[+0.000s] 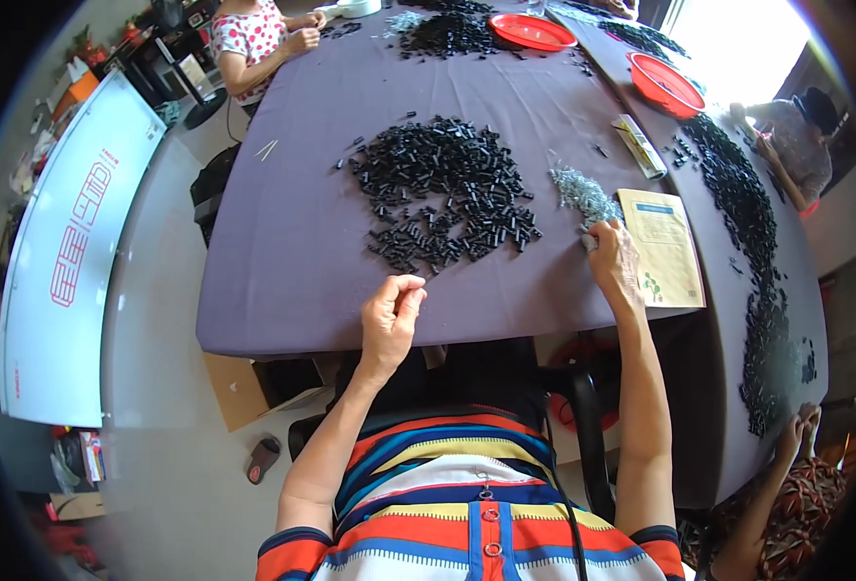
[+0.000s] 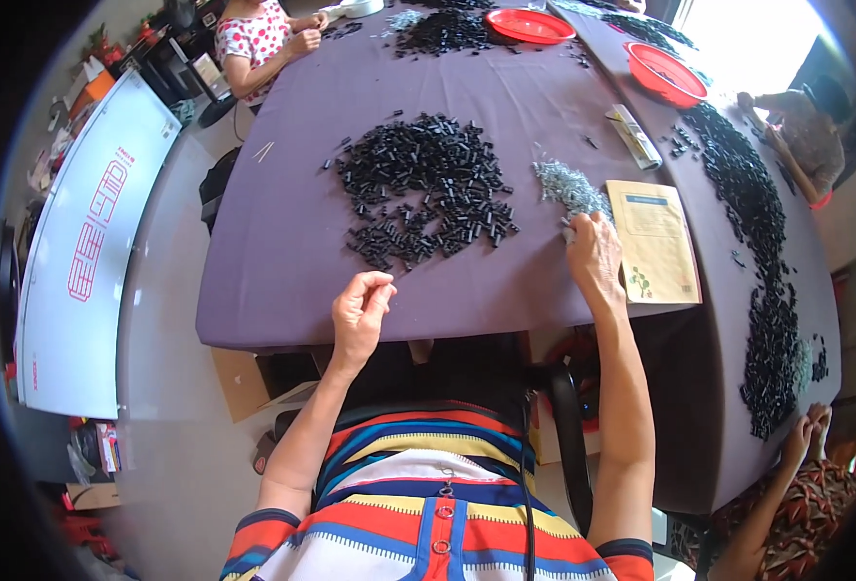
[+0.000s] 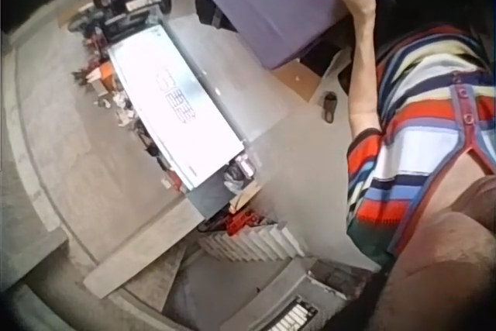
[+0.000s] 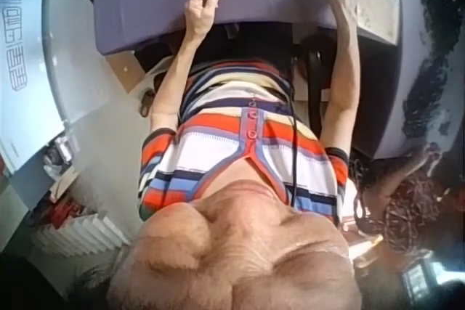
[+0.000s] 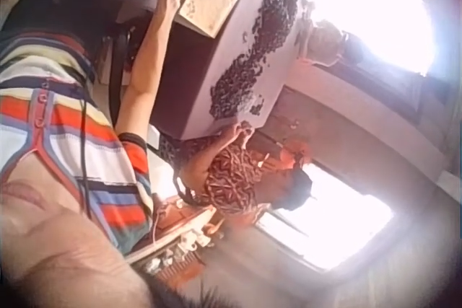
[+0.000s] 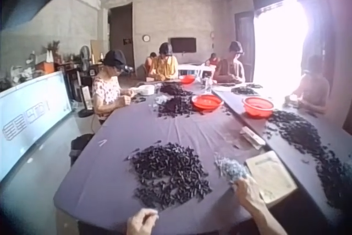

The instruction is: Assembling small black plastic components by hand on a workshop table.

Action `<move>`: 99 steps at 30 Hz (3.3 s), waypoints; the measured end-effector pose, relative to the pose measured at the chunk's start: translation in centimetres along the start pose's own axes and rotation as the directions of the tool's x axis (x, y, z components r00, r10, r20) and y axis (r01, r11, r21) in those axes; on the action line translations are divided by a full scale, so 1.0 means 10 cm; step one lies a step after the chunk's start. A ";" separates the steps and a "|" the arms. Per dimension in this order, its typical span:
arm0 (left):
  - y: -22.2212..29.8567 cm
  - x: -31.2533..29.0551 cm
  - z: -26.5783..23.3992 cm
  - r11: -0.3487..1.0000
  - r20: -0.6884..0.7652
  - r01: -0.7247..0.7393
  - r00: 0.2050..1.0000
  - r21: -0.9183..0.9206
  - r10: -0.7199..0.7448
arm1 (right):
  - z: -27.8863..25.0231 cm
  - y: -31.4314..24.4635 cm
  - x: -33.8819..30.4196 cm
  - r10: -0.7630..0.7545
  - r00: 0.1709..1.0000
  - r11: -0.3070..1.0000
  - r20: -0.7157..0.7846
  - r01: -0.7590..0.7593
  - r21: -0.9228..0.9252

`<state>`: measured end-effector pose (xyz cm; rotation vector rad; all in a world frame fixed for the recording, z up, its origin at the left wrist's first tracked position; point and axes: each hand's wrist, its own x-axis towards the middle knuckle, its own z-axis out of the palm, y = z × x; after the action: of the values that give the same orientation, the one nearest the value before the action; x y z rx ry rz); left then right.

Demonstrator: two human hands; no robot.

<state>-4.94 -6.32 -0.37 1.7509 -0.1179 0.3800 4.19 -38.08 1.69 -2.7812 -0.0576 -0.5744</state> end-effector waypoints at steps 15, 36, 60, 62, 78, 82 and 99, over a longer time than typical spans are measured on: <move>0.03 0.00 -0.01 0.983 0.020 -0.120 0.993 0.142 0.118 | 0.06 -0.29 -0.11 -0.183 0.973 0.981 0.142 0.172 0.088; 0.21 0.65 1.28 0.775 0.290 -0.300 0.944 0.555 0.158 | 0.24 -0.44 -0.30 -0.064 0.977 0.980 -0.206 0.101 0.173; -0.14 1.07 0.68 0.494 0.197 -0.285 0.955 0.821 0.222 | 0.23 -0.44 -0.30 -0.107 0.970 0.981 -0.219 0.139 0.137; -0.16 1.08 0.58 0.514 0.174 -0.257 0.963 0.819 0.204 | 0.24 -0.43 -0.31 -0.109 0.970 0.981 -0.219 0.140 0.134; -0.30 0.97 -0.11 0.529 0.127 -0.332 0.914 0.781 0.386 | 0.23 -0.44 -0.31 -0.112 0.969 0.979 -0.221 0.147 0.145; -0.27 0.97 -0.13 0.568 0.092 -0.309 0.922 0.763 0.377 | 0.22 -0.44 -0.31 -0.109 0.971 0.979 -0.214 0.142 0.144; 0.09 0.84 0.54 0.621 0.252 -0.458 0.884 0.636 0.394 | 0.22 -0.44 -0.30 -0.112 0.968 0.979 -0.226 0.146 0.139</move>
<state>3.71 -10.65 2.19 2.4853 -0.5298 0.7703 1.82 -33.17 -0.24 -2.5611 -0.2286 -0.8658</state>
